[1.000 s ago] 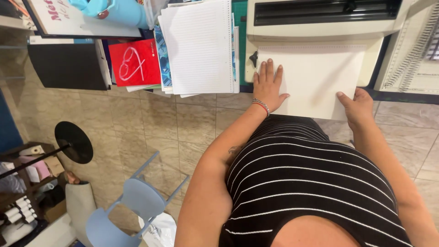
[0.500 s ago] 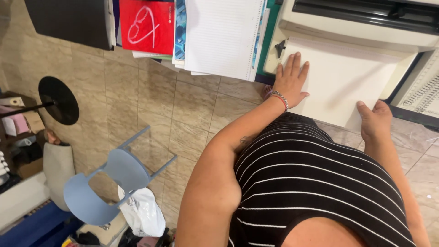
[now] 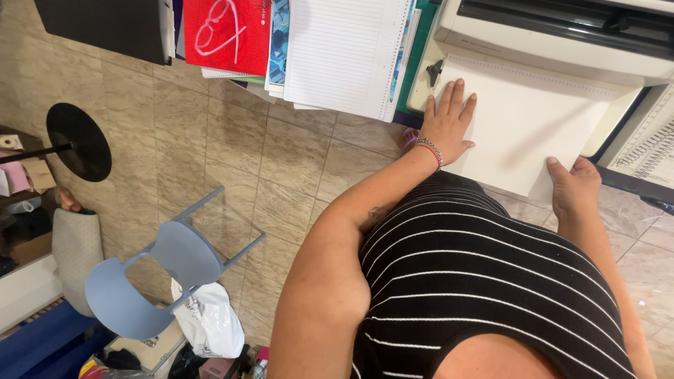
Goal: The person operates a manual paper binding machine to bind several sheets of paper. They feed a stack of lined paper into the machine, then process a sheet with a printed pattern, and finally bind a pink sheet featuring a cartoon character. The person also handles and stacks various other printed sheets and cards on the table.
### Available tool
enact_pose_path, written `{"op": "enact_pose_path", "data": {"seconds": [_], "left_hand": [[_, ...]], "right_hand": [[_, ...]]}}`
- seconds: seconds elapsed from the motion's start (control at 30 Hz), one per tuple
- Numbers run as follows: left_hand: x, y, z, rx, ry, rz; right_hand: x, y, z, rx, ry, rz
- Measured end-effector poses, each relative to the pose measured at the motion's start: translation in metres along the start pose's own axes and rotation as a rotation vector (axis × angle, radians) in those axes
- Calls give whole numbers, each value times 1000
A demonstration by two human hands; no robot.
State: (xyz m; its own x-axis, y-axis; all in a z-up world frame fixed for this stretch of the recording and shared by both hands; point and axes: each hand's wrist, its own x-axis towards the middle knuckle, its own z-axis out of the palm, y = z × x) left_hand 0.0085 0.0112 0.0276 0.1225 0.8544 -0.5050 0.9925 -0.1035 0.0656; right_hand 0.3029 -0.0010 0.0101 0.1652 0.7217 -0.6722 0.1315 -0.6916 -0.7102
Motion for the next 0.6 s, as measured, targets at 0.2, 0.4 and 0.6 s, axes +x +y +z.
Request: {"op": "enact_pose_path", "data": {"seconds": [0.2,0.4,0.6], "left_hand": [[0,2,1,19,25,-9],[-4,4,17,-9,70,-22],[-6,3,15,-22,27,-16]], "right_hand": [[-2,-2,0,1,-21,-12],[-5,0,0,-26,-20,-15],[-10,0,1,-25,-23,-15]]}}
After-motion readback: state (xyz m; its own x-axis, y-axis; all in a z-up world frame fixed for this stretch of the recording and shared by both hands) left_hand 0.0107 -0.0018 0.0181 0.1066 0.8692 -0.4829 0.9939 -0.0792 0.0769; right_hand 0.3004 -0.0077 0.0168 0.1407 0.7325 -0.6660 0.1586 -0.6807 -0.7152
